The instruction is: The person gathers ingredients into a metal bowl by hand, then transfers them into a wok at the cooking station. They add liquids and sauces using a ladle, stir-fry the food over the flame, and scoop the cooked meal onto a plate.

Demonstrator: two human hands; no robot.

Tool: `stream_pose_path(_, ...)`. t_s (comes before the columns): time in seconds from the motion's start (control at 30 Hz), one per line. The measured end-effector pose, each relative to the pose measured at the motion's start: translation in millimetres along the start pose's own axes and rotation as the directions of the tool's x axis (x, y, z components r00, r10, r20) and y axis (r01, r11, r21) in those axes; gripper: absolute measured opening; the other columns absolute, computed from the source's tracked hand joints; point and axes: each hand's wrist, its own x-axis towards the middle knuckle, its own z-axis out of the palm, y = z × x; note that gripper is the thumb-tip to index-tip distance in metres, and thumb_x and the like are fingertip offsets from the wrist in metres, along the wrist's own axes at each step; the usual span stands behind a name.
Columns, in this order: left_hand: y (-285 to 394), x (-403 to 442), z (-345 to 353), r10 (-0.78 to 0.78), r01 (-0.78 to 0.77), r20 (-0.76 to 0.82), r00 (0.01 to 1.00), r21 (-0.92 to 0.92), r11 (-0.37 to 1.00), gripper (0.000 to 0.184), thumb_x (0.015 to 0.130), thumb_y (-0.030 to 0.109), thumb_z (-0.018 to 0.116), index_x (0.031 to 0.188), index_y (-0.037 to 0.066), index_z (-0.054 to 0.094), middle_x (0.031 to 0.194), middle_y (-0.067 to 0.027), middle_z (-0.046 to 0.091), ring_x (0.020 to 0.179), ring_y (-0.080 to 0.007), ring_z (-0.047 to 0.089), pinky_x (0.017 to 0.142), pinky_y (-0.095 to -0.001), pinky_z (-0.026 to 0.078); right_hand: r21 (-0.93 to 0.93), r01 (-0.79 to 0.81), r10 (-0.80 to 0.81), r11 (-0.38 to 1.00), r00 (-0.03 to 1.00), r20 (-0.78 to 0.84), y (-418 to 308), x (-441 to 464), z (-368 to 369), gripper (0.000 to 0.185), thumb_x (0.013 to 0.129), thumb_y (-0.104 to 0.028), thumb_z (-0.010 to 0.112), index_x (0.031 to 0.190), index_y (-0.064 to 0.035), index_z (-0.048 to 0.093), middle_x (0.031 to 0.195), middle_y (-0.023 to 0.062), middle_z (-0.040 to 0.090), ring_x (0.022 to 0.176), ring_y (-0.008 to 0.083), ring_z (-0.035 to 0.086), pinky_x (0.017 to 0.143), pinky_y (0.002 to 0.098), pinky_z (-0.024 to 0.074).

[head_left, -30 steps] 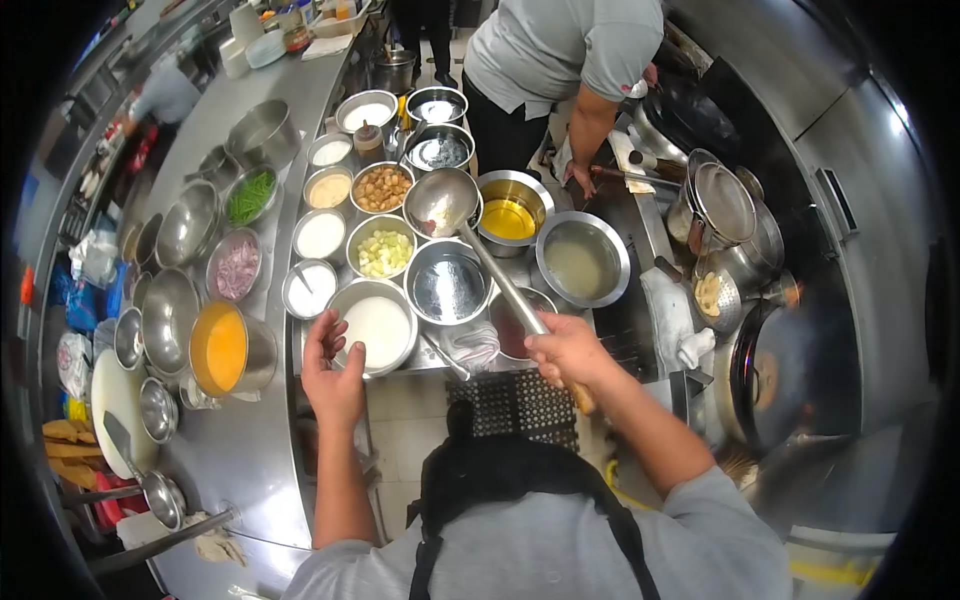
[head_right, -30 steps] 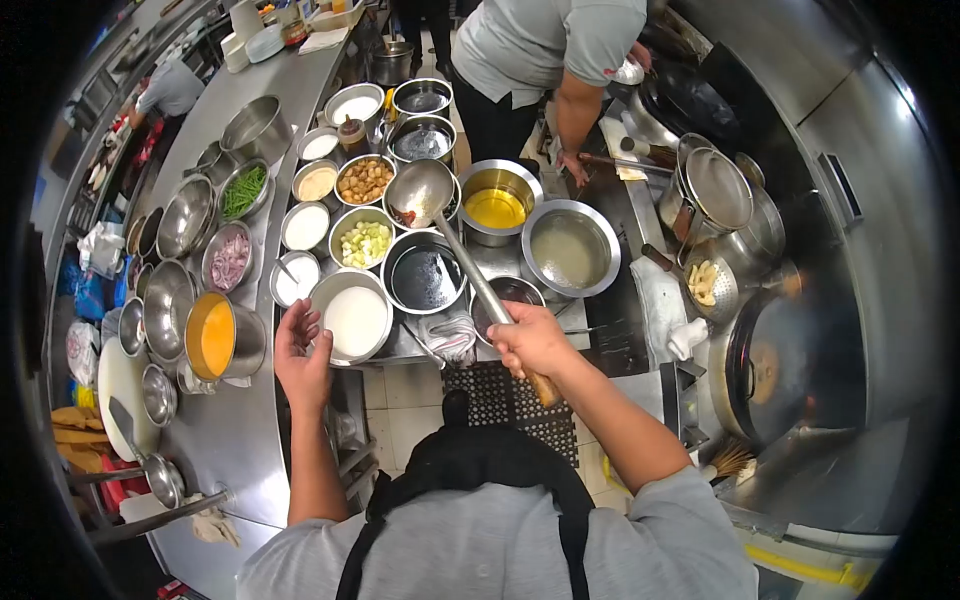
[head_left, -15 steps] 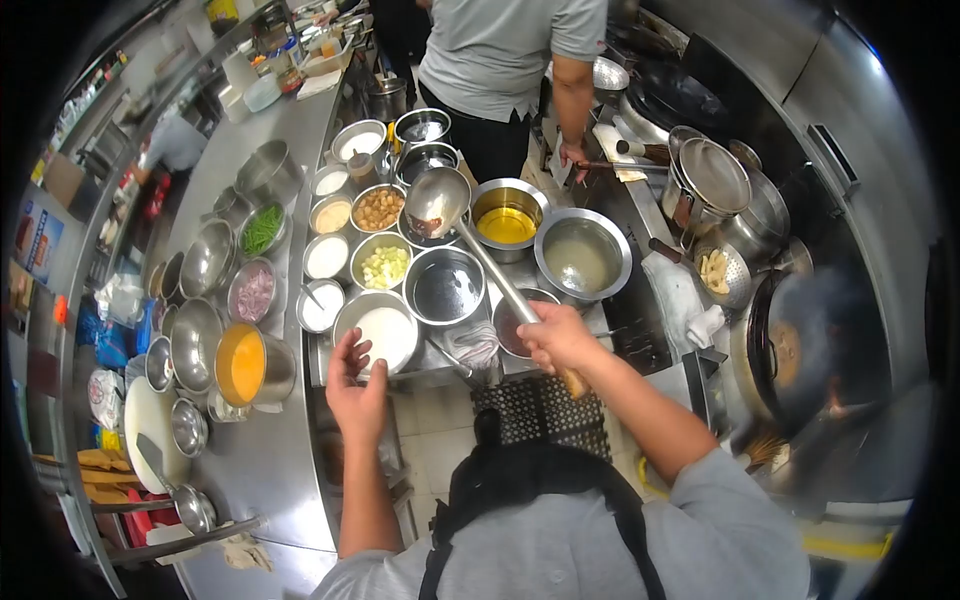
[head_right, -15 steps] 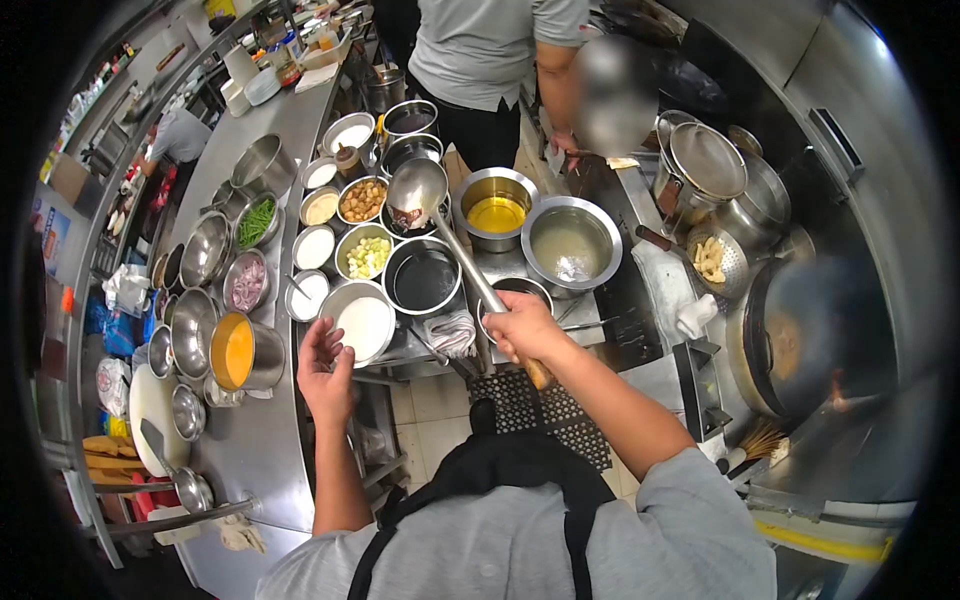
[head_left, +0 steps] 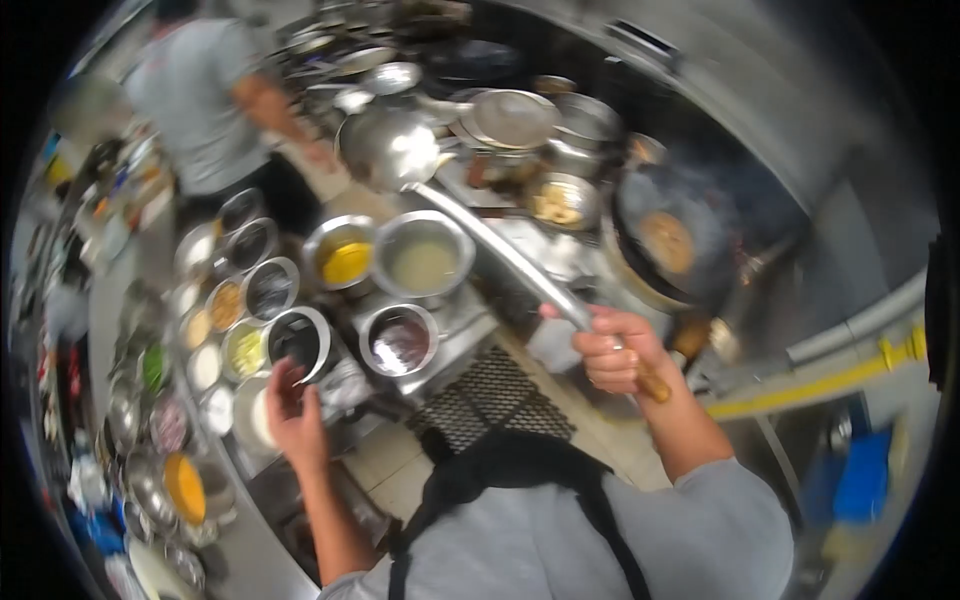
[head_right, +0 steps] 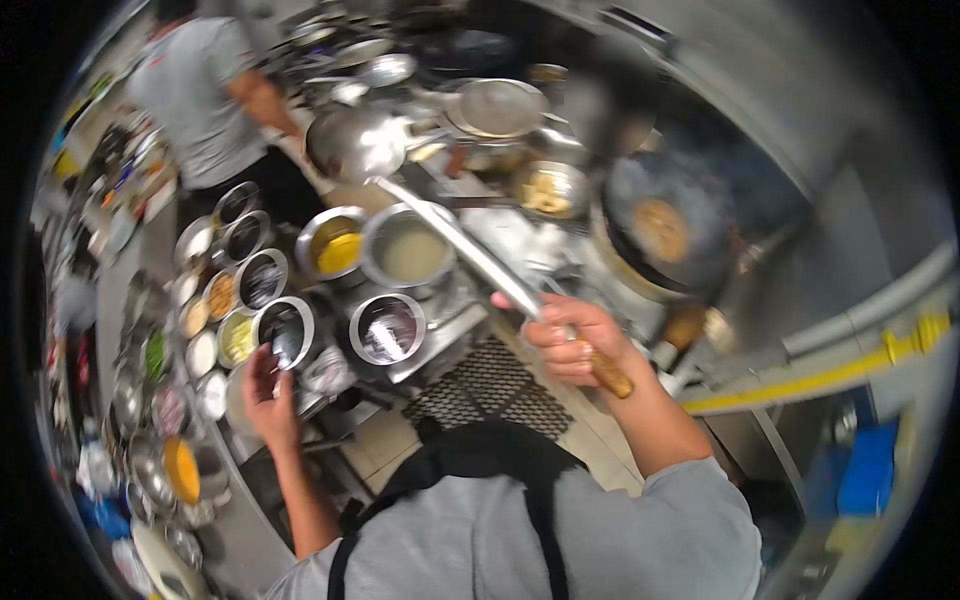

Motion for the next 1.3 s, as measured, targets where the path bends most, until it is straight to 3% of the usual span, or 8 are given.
stream_pose_path(0.13, -9.3, -9.6, 33.5, 0.009, -0.001, 0.081, 0.997, -0.099, 0.995, 0.049, 0.087, -0.005, 0.057, 0.134, 0.0, 0.045, 0.132, -0.0146, 0.052, 0.115, -0.0203, 0.054, 0.097, -0.0319, 0.043, -0.462, 0.37, -0.533, 0.806, 0.795, -0.292, -37.8, -138.3, 7.9, 0.048, 0.092, -0.013, 0.047, 0.138, -0.0017, 0.037, 0.068, 0.0048, 0.05, 0.039, 0.0087, 0.041, 0.032, 0.0236, 0.035)
stream_pose_path(0.3, 15.8, -32.0, 79.8, -0.033, 0.051, 0.188, 0.982, -0.092, 0.994, 0.048, 0.086, -0.003, 0.06, 0.132, -0.003, 0.046, 0.124, -0.0152, 0.058, 0.11, -0.0212, 0.058, 0.096, -0.0326, 0.044, -0.839, -0.461, -0.927, 0.29, 0.082, -0.366, -114.4, -197.6, -82.0, 0.021, 0.083, -0.01, 0.06, 0.101, -0.0005, 0.061, 0.059, 0.0046, 0.055, 0.042, 0.014, 0.05, 0.039, 0.0313, 0.0398)
stream_pose_path(0.63, 36.1, -77.7, 106.4, -0.068, 0.072, 0.228, 0.971, -0.01, 0.997, 0.048, 0.085, -0.005, 0.059, 0.131, -0.002, 0.046, 0.125, -0.0148, 0.057, 0.109, -0.0191, 0.058, 0.094, -0.0311, 0.045, -0.478, -0.868, -0.987, 0.132, -0.071, -0.145, -169.9, -217.5, -241.1, 0.033, 0.076, -0.011, 0.054, 0.106, 0.002, 0.06, 0.106, 0.0303, 0.062, 0.102, 0.0427, 0.059, 0.084, 0.0463, 0.0483)
stream_pose_path(0.8, 35.5, -92.6, 101.1, -0.126, 0.134, 0.194, 0.973, -0.029, 0.991, 0.047, 0.085, -0.006, 0.059, 0.13, -0.002, 0.046, 0.124, -0.0139, 0.056, 0.106, -0.0179, 0.057, 0.093, -0.0301, 0.046, -0.691, -0.615, -0.855, 0.379, 0.054, -0.517, -155.8, -226.3, -239.5, 0.049, 0.077, -0.009, 0.053, 0.125, 0.0003, 0.052, 0.108, 0.0342, 0.059, 0.107, 0.0433, 0.057, 0.091, 0.0474, 0.0464)
stream_pose_path(0.93, 46.4, -92.0, 102.0, -0.087, 0.081, 0.304, 0.949, 0.031, 0.996, 0.046, 0.085, -0.006, 0.059, 0.129, -0.001, 0.048, 0.123, -0.0129, 0.057, 0.102, -0.017, 0.058, 0.09, -0.0293, 0.047, -0.495, -0.869, -0.999, 0.01, 0.016, -0.049, -155.8, -227.8, -225.0, 0.037, 0.076, -0.01, 0.058, 0.112, 0.0007, 0.056, 0.088, 0.0281, 0.064, 0.082, 0.0402, 0.065, 0.076, 0.0422, 0.0533)
stream_pose_path(1.0, 42.2, -87.2, 97.3, -0.074, 0.073, 0.304, 0.95, 0.016, 0.997, 0.045, 0.085, -0.005, 0.06, 0.129, 0.0, 0.049, 0.123, -0.0128, 0.057, 0.102, -0.0163, 0.058, 0.089, -0.0289, 0.048, -0.792, -0.272, -0.816, 0.546, 0.043, -0.577, -152.7, -236.5, -205.0, 0.03, 0.077, -0.011, 0.06, 0.104, 0.0011, 0.057, 0.08, 0.0244, 0.063, 0.077, 0.0383, 0.064, 0.074, 0.0433, 0.0518)
stream_pose_path(1.13, 28.6, -84.3, 81.9, -0.142, 0.143, 0.317, 0.938, 0.019, 0.989, 0.044, 0.084, -0.002, 0.062, 0.126, -0.001, 0.051, 0.116, -0.0114, 0.061, 0.098, -0.0151, 0.059, 0.086, -0.0282, 0.049, -0.64, -0.727, -0.937, -0.248, 0.013, 0.348, -122.5, -214.0, -251.7, 0.022, 0.077, -0.009, 0.062, 0.096, 0.0013, 0.06, 0.067, 0.0118, 0.059, 0.052, 0.0188, 0.057, 0.051, 0.0382, 0.046)
stream_pose_path(1.3, 10.8, -101.2, 36.1, -0.305, 0.258, 0.285, 0.909, 0.192, 0.947, 0.037, 0.082, 0.0, 0.063, 0.119, -0.002, 0.058, 0.1, -0.0082, 0.067, 0.089, -0.0123, 0.061, 0.08, -0.0256, 0.049, -0.808, 0.151, -0.78, 0.569, 0.409, -0.473, -8.4, -137.8, -96.1, 0.03, 0.09, -0.007, 0.054, 0.12, -0.0088, 0.052, 0.06, 0.0017, 0.048, 0.037, 0.0105, 0.042, 0.032, 0.0259, 0.0347)
